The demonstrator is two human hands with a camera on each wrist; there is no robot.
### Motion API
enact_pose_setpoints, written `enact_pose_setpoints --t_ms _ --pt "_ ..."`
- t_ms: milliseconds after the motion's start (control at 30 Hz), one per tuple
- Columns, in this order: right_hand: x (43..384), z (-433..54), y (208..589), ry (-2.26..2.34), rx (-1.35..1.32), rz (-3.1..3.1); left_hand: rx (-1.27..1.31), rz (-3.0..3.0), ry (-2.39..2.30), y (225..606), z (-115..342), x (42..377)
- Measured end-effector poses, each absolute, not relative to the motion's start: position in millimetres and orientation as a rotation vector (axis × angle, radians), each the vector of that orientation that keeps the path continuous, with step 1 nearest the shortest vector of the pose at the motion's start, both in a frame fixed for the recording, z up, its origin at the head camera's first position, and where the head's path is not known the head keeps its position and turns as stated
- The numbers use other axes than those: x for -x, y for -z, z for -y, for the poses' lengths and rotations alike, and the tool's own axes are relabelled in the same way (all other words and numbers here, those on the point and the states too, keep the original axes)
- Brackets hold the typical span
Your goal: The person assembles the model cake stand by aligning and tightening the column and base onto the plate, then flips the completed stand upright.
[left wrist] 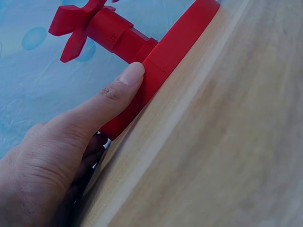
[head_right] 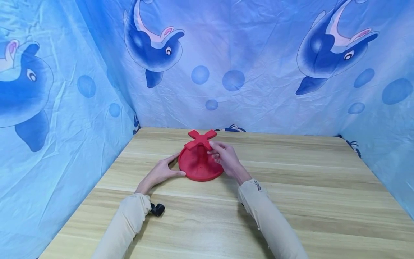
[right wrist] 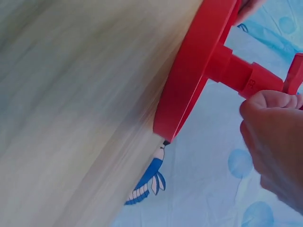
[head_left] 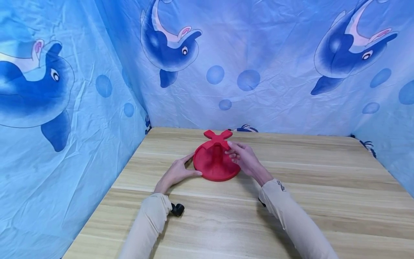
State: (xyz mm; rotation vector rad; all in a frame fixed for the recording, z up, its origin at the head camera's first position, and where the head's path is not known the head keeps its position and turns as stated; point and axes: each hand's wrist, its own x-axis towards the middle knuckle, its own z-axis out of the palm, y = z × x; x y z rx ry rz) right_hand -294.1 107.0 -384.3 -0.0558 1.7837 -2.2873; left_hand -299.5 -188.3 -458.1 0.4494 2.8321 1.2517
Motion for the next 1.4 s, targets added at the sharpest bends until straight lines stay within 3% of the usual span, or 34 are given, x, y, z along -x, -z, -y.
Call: enact_pose_setpoints --t_ms 433,1133,1400 --pt "283.5 -101.1 391.6 2.062 0.436 -2.433 -0.433 -2.848 -1.238 457.9 187.5 298.3" --pt "266.4 -94.1 394.1 1.917 0.593 -2.793 -0.416 -2.845 -1.234 457.1 187.3 298.4" --pt "271.7 -101.4 395.2 1.89 0.486 -2.913 -0.438 -2.854 -1.227 457.0 187.8 299.7"
